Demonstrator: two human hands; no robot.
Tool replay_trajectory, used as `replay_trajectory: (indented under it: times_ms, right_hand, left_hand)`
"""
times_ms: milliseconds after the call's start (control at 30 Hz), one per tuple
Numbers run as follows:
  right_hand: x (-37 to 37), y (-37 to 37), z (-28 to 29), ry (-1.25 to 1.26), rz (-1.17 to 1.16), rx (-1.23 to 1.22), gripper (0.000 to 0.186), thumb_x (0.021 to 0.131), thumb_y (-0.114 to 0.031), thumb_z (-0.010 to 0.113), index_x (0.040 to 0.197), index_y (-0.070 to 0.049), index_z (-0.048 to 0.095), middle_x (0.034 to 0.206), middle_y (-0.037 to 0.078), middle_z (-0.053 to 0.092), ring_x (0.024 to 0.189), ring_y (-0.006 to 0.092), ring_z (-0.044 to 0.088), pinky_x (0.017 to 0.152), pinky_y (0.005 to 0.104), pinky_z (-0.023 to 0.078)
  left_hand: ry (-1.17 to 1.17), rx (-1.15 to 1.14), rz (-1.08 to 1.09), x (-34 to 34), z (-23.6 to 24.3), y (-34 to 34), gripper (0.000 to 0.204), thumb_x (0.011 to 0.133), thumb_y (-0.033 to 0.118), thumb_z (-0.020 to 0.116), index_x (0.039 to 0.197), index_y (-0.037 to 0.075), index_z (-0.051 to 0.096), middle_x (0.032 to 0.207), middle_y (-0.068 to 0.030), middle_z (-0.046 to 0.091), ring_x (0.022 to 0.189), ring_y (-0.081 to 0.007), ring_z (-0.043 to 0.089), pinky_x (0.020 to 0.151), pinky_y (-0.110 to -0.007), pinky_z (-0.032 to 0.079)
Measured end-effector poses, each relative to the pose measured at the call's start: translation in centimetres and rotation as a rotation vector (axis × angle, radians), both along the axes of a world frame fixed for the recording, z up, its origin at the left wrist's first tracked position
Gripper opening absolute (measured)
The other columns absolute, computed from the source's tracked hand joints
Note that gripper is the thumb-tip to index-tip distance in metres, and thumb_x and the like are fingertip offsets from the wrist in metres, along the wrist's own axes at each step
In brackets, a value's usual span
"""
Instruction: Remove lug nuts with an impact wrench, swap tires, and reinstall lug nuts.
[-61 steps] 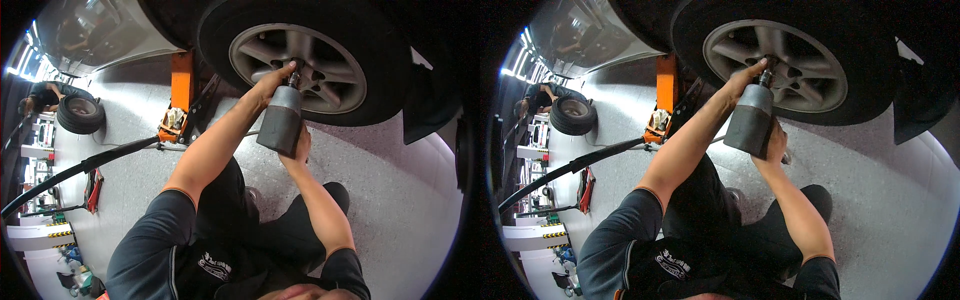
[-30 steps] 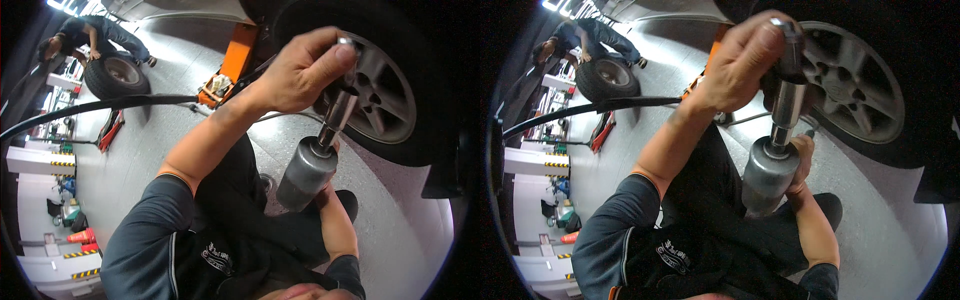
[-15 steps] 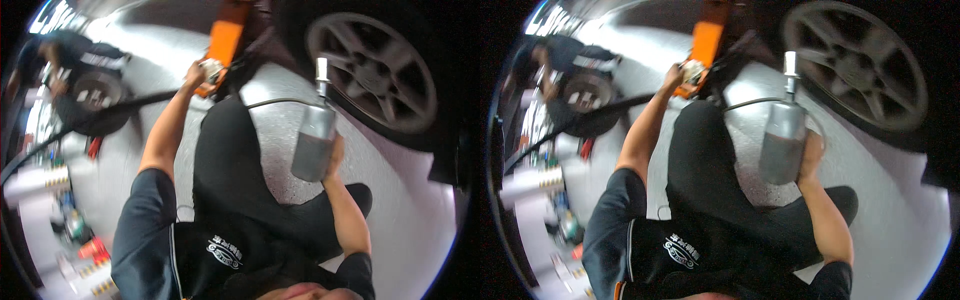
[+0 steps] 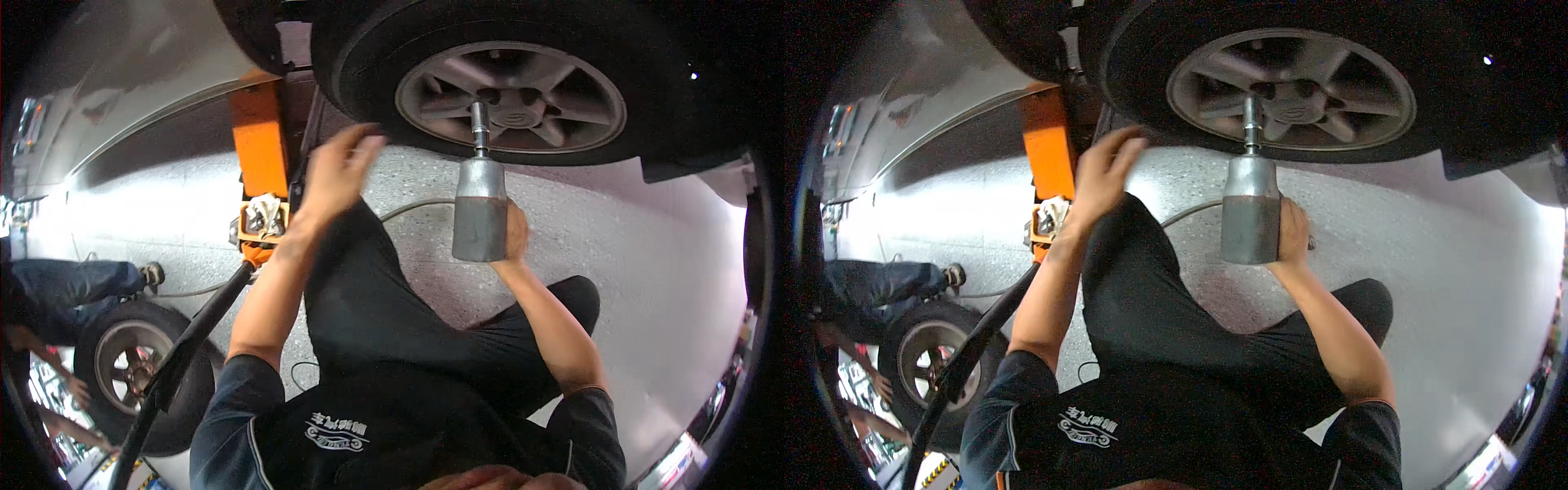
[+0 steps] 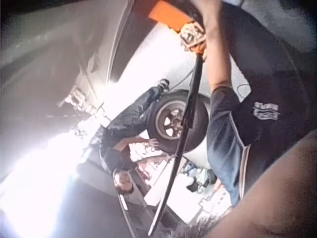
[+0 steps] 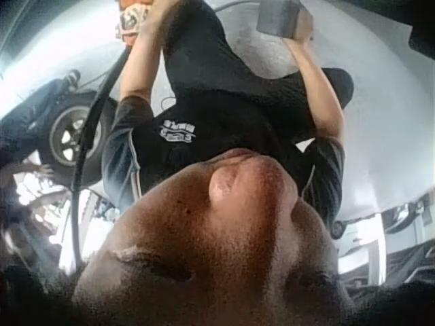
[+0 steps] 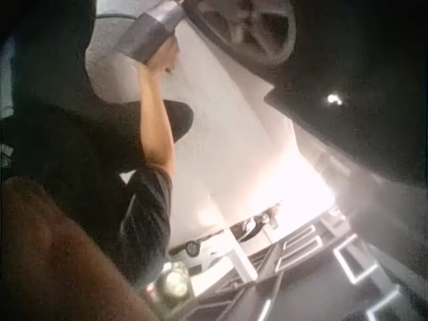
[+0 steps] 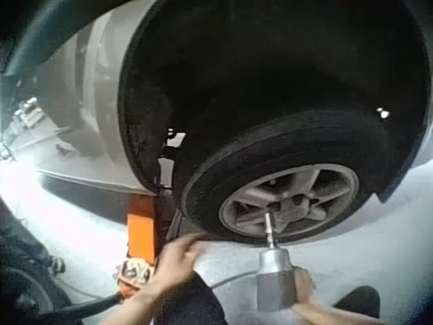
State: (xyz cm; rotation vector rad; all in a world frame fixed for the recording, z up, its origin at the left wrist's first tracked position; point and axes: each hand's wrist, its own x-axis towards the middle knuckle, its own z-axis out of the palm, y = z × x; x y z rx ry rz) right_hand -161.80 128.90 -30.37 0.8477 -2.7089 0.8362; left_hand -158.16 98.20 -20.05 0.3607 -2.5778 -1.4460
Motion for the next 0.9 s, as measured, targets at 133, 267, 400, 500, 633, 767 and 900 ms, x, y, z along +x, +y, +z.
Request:
replay_trajectory:
  times_ms: [133,267,400,500,633,767,900]
  right_hand:
    - [0.1,-2.3,3.1,-0.037,-0.126,0.018,0.037,0.071,-0.024,0.068,0.099,-0.002,0.057,0.089,0.016,0.059,0.084,0.0369,0.056,0.074,0.0437,0.042]
    - [-1.6,-2.5,3.7,-0.027,0.021,-0.058,0.039,0.073,-0.022,0.067,0.106,-0.002,0.058,0.089,0.017,0.062,0.085,0.0378,0.058,0.077,0.0431,0.045]
    - [-2.8,-2.1,-1.1,0.030,-0.030,-0.054,0.040,0.073,-0.018,0.066,0.109,-0.002,0.056,0.090,0.018,0.062,0.085,0.0383,0.059,0.076,0.0447,0.045]
    - [-2.4,-3.8,-0.6,0.098,-0.031,-0.099,0.040,0.073,-0.017,0.066,0.108,-0.003,0.054,0.086,0.018,0.061,0.081,0.0385,0.057,0.072,0.0458,0.046]
    - [-2.8,-4.3,2.6,-0.168,-0.023,-0.165,0.040,0.073,-0.019,0.066,0.107,-0.001,0.052,0.084,0.018,0.062,0.079,0.0390,0.059,0.069,0.0468,0.046]
    - [-4.1,-4.1,2.7,-0.132,0.011,-0.178,0.043,0.072,-0.022,0.067,0.104,0.000,0.051,0.082,0.019,0.062,0.074,0.0411,0.060,0.064,0.0481,0.046]
    - [-3.0,-3.7,1.0,-0.099,-0.002,-0.104,0.044,0.071,-0.023,0.068,0.104,0.002,0.051,0.081,0.021,0.061,0.072,0.0430,0.058,0.067,0.0482,0.047]
  left_hand:
    - [-0.434,0.822,-0.292,-7.5,-1.3,5.9,0.058,0.099,0.050,0.035,0.125,0.001,0.053,0.124,-0.0151,0.058,0.113,-0.0266,0.053,0.094,-0.040,0.044]
    - [-0.289,1.528,-0.244,-8.9,-3.6,9.5,0.054,0.101,0.043,0.032,0.117,-0.004,0.051,0.095,-0.0162,0.067,0.089,-0.0271,0.063,0.084,-0.040,0.051]
    - [-0.291,1.221,-0.108,-11.0,-4.1,9.6,0.025,0.088,0.023,0.068,0.090,-0.001,0.062,0.076,-0.0084,0.064,0.063,-0.0144,0.060,0.060,-0.031,0.052]
    - [-0.309,1.004,-0.096,-11.2,-4.6,9.0,0.036,0.090,0.036,0.063,0.099,0.001,0.063,0.087,-0.0080,0.067,0.078,-0.0158,0.063,0.071,-0.032,0.052]
    - [-0.143,1.058,-0.340,-10.0,-4.5,8.8,0.041,0.086,0.039,0.067,0.106,0.003,0.059,0.099,-0.0098,0.066,0.084,-0.0172,0.064,0.078,-0.033,0.053]
    - [-0.247,1.137,-0.320,-10.9,-4.0,9.3,0.034,0.084,0.023,0.068,0.109,0.004,0.055,0.099,-0.0098,0.066,0.086,-0.0192,0.065,0.080,-0.033,0.053]
    - [-0.297,1.215,-0.276,-9.6,-4.3,10.0,0.036,0.081,0.012,0.068,0.112,0.005,0.053,0.099,-0.0119,0.066,0.087,-0.0213,0.066,0.080,-0.035,0.055]
